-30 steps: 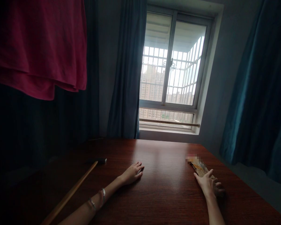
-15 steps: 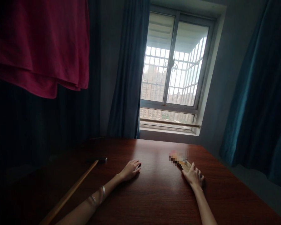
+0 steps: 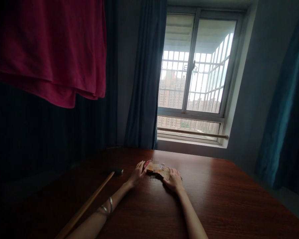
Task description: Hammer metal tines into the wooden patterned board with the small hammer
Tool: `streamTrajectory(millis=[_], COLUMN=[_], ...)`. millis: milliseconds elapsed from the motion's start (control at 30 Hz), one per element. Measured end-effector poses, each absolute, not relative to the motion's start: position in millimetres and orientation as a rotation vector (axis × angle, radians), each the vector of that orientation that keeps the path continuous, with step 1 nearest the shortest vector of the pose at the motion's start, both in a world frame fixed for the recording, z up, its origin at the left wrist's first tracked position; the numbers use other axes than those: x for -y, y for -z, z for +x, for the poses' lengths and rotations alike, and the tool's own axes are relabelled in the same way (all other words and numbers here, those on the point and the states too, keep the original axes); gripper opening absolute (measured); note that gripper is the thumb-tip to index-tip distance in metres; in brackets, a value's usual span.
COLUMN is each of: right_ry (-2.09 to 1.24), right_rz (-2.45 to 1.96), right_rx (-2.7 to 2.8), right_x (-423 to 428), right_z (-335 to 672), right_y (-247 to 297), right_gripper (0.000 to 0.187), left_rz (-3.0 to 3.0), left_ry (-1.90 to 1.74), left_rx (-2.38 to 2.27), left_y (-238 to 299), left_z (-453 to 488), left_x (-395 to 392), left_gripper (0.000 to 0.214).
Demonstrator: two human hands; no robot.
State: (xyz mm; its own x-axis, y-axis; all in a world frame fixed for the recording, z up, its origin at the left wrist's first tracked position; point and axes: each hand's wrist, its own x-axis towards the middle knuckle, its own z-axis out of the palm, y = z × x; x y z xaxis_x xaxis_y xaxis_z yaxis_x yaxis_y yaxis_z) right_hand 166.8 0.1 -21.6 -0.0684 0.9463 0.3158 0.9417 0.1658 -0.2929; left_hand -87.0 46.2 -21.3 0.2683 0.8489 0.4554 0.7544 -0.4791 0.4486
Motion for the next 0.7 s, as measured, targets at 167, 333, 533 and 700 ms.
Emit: streamTrajectory(millis=[167,333,533,700], right_ry=[-0.088,-0.166,-0.254,-0.340], right_rz=[-1.542,-1.406,-1.410,-1.422], right_rx=[2.219,2.322,2.334,2.336], right_x=[-17.8,-32.9,-51.0,-61.0], right_z=[115.6,88.4,87.2,88.6], right_y=[16.9,14.1,14.9,16.7], right_gripper=[0.071,0.074,0.076,0.082], left_rz=[2.464,2.329,2.023,2.147], left_ry=[-1.046,-1.124,-1.059,-0.974], left_rx=[-1.563,-1.666,-1.877,-1.906], left_y=[21.0,16.1,17.4,24.1], left_z=[-89.4,-97.1,-111.1,-113.2], left_x=[-49.3,-51.0,-61.3,-65.3], left_gripper=[0.057,0.057,0.058,0.056])
